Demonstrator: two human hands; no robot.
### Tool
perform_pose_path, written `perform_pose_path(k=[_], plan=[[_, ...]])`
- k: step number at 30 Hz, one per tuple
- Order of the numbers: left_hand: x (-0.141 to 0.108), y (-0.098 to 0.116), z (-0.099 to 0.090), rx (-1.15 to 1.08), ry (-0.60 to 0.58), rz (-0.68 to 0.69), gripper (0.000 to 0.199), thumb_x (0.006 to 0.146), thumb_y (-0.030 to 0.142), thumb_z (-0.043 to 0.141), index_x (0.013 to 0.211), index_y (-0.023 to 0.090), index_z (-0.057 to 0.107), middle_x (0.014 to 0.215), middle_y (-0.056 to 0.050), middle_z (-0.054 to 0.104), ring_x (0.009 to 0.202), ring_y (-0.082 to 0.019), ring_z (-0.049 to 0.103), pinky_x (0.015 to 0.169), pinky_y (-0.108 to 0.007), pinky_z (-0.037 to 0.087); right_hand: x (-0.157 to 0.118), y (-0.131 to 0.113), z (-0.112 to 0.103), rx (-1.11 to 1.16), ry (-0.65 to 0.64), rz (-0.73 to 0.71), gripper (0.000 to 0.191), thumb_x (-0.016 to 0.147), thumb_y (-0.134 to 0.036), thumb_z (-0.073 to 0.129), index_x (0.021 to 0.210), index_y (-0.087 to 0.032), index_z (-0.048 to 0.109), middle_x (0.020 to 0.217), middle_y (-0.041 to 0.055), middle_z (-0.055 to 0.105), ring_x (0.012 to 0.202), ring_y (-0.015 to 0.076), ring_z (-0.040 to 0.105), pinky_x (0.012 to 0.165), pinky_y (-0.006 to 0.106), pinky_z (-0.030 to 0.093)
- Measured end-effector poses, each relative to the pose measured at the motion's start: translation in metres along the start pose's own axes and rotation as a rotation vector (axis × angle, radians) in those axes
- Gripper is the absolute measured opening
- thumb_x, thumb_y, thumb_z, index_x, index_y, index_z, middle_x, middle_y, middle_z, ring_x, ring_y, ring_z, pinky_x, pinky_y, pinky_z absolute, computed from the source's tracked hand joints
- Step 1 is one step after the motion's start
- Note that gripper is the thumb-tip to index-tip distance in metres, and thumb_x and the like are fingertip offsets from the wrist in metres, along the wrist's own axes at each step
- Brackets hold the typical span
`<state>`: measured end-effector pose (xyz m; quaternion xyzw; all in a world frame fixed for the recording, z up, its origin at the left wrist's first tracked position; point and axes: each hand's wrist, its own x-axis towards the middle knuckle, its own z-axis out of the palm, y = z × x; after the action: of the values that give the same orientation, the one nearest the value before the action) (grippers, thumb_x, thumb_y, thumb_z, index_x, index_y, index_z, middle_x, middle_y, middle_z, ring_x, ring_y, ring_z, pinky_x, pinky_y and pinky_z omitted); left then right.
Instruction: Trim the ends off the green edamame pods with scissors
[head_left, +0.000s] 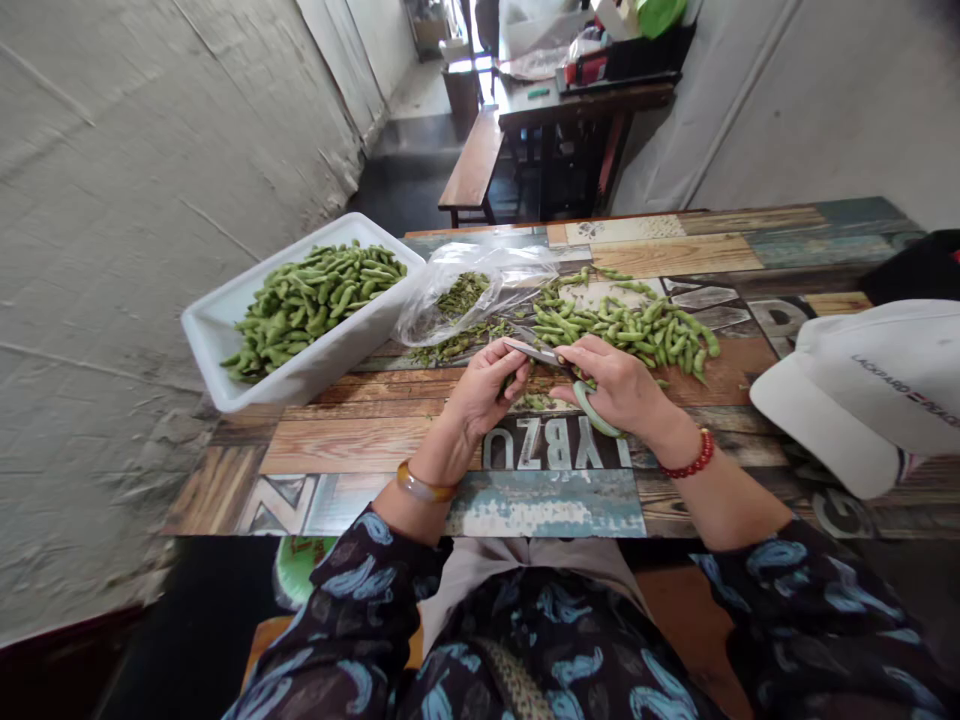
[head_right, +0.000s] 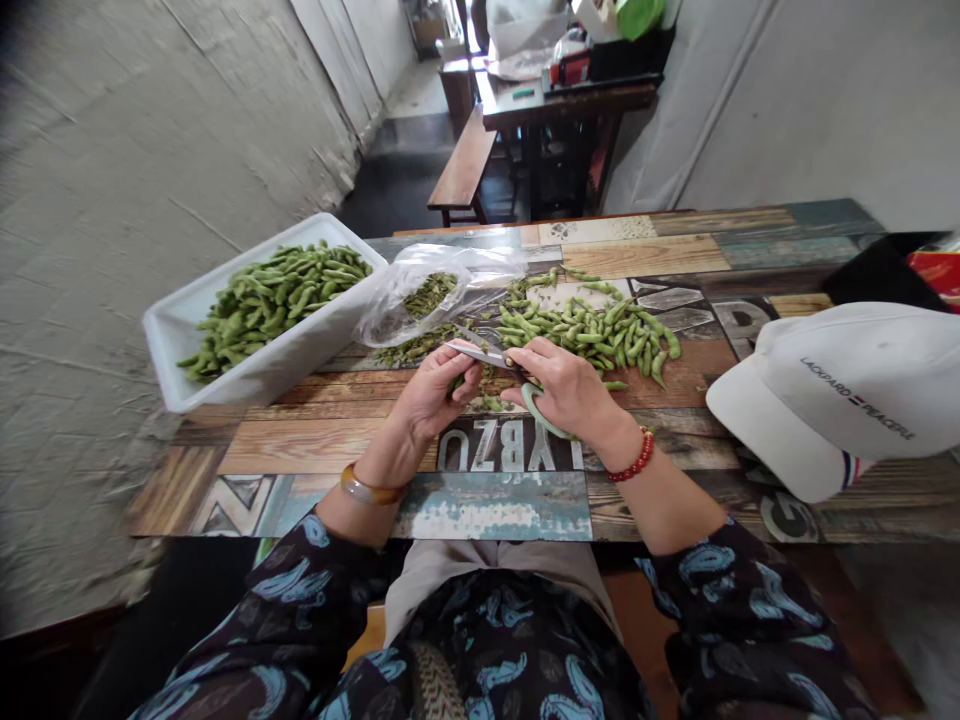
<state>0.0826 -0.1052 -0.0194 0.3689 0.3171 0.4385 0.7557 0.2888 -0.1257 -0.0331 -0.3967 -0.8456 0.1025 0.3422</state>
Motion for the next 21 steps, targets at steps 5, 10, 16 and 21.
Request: perform_pose_path(k=[5, 10, 16, 21], plan=[[0.001, 0.000, -0.002, 0.055, 0.053, 0.039, 0.030, 0.069, 0.031, 0.081, 0.076, 0.015, 0.056, 0.055, 0.005, 0.051, 0.040, -0.002, 0.035, 0.039, -0.015, 0.021, -0.001, 0.001, -0.001, -0.018, -0.062, 0.028, 0.038, 0.090, -0.038, 0.066, 0.123, -0.020, 0.059, 0.103, 0.0097, 0.065, 0.090, 0.0243, 0.065, 0.076, 0.034, 0.053], [0.003, 0.002, -0.002, 0.142, 0.168, 0.105, 0.027, 0.068, 0.029, 0.079, 0.075, 0.014, 0.057, 0.056, 0.005, 0.050, 0.045, -0.003, 0.039, 0.040, -0.014, 0.025, -0.002, 0.002, -0.003, -0.060, -0.100, 0.058, 0.036, 0.090, -0.039, 0.065, 0.121, -0.021, 0.061, 0.100, 0.0086, 0.067, 0.088, 0.0238, 0.065, 0.076, 0.033, 0.053], [0.004, 0.012, -0.010, -0.067, 0.163, -0.013, 0.026, 0.071, 0.030, 0.073, 0.079, 0.017, 0.052, 0.072, 0.002, 0.059, 0.049, -0.004, 0.047, 0.039, -0.013, 0.024, 0.000, 0.009, -0.010, -0.109, 0.026, 0.159, 0.040, 0.088, -0.042, 0.067, 0.122, -0.021, 0.063, 0.099, 0.0092, 0.067, 0.079, 0.0224, 0.065, 0.068, 0.032, 0.053], [0.004, 0.019, -0.019, -0.058, 0.214, 0.002, 0.030, 0.068, 0.025, 0.075, 0.080, 0.017, 0.049, 0.075, 0.002, 0.061, 0.049, -0.003, 0.048, 0.037, -0.012, 0.022, 0.000, 0.014, -0.009, -0.092, 0.096, 0.159, 0.040, 0.087, -0.042, 0.069, 0.120, -0.021, 0.064, 0.098, 0.0085, 0.067, 0.078, 0.0219, 0.065, 0.069, 0.032, 0.053]])
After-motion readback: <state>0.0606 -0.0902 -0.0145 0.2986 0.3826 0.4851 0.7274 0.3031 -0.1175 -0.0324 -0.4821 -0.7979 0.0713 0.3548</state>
